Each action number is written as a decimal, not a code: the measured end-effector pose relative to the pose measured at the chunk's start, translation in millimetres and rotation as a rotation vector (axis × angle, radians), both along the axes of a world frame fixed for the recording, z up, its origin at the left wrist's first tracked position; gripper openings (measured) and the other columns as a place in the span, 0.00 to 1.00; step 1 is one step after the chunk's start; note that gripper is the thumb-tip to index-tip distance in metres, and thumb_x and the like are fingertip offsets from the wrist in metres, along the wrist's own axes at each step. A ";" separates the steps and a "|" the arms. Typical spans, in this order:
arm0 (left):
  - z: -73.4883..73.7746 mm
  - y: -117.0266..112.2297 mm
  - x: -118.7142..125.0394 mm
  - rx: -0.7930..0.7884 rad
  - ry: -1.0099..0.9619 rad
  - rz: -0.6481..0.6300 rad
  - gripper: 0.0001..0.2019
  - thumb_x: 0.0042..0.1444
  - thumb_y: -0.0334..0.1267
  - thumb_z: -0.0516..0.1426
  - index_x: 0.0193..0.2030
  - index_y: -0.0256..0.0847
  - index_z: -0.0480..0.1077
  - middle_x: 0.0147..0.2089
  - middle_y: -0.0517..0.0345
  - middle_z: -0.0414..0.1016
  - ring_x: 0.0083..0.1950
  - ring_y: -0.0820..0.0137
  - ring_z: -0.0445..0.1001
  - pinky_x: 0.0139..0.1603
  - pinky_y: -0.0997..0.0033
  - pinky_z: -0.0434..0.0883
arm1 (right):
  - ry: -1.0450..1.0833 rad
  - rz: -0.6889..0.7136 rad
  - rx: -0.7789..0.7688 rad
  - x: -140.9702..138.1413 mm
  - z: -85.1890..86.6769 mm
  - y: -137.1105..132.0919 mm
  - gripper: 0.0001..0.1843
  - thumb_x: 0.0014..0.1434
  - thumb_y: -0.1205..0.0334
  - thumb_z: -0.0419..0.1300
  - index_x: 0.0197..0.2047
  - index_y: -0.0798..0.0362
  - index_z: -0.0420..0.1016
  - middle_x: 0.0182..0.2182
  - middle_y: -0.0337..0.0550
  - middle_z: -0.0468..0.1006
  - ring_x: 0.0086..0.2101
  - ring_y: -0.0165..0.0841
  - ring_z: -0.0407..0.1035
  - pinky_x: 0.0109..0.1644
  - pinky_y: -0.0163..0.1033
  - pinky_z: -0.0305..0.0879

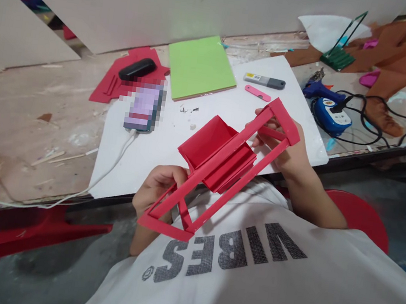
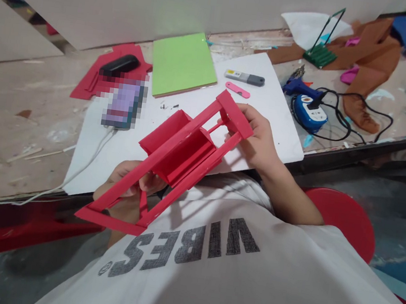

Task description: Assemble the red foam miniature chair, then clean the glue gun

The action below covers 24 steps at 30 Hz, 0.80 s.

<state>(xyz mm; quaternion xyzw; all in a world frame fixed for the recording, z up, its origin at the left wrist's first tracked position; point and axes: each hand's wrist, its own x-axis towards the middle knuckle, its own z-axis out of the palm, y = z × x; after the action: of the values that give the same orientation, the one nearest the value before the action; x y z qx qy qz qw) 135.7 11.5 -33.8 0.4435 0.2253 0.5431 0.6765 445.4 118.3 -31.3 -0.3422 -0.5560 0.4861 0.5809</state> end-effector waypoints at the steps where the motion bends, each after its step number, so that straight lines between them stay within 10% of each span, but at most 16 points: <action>1: 0.2 0.0 0.1 0.005 0.006 0.004 0.10 0.57 0.44 0.70 0.36 0.39 0.83 0.26 0.56 0.73 0.26 0.69 0.59 0.33 0.68 0.63 | 0.004 0.001 -0.004 -0.1 -0.2 0.0 0.31 0.53 0.33 0.89 0.54 0.38 0.92 0.48 0.42 0.89 0.44 0.42 0.84 0.41 0.47 0.84; 24: -2.1 2.3 1.2 0.071 0.001 -0.019 0.10 0.59 0.45 0.69 0.37 0.40 0.80 0.29 0.55 0.74 0.29 0.66 0.66 0.36 0.66 0.65 | -0.055 -0.009 0.023 -3.2 7.9 -5.1 0.27 0.62 0.30 0.83 0.48 0.42 0.89 0.42 0.40 0.87 0.37 0.37 0.80 0.38 0.44 0.81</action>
<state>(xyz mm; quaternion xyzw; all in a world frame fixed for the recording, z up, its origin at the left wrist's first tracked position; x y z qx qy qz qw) 136.8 13.8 -35.9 0.4695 0.2021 0.5439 0.6655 442.2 113.2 -23.4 -0.3511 -0.5759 0.4675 0.5714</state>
